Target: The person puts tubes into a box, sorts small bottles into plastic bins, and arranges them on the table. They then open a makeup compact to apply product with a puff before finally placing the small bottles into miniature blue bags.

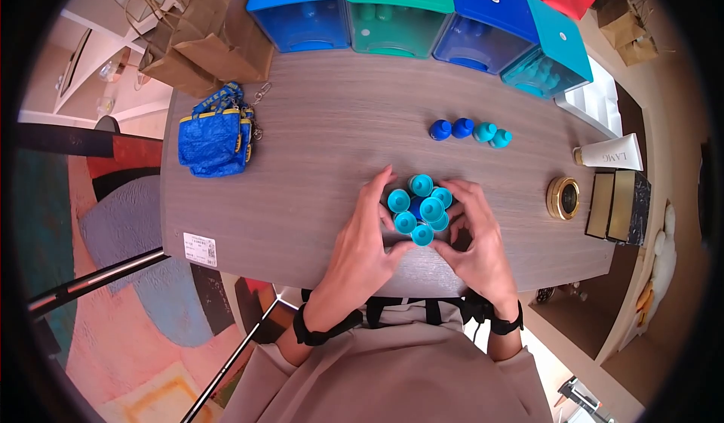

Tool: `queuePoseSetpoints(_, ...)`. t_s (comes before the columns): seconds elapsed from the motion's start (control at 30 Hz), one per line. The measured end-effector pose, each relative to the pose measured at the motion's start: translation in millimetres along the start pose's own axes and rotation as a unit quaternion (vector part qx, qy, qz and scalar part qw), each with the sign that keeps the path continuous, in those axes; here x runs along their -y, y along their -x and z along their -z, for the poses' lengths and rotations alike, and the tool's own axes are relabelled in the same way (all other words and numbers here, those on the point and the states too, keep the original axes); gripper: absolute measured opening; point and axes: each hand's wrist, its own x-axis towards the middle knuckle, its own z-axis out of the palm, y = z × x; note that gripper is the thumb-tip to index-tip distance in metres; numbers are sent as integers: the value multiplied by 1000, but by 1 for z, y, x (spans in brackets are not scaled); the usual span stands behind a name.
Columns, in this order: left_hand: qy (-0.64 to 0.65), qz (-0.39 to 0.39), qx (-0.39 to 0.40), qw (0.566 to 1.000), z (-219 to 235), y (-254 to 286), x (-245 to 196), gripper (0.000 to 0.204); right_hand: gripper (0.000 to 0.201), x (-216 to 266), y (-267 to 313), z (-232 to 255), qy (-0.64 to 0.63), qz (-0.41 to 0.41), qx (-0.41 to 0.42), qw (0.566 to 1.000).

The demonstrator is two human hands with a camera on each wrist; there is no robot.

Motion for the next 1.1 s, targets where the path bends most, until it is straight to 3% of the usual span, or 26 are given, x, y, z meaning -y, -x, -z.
queuePoseSetpoints(0.27,25,50,31,998,6,-5,-2,113,85,4,-10,7,-4,-1,20,1000)
queuePoseSetpoints(0.5,20,46,47,998,10,-10,-4,109,83,10,-15,11,-4,-15,43,999)
queuePoseSetpoints(0.57,-12,7,43,999,11,-11,-3,106,83,10,-16,11,-2,-14,46,999)
queuePoseSetpoints(1.0,-4,58,65,996,15,-12,-9,104,82,14,-21,11,14,-11,52,999)
queuePoseSetpoints(1.1,-16,11,62,998,15,-13,-9,103,82,14,-21,11,16,-15,52,998)
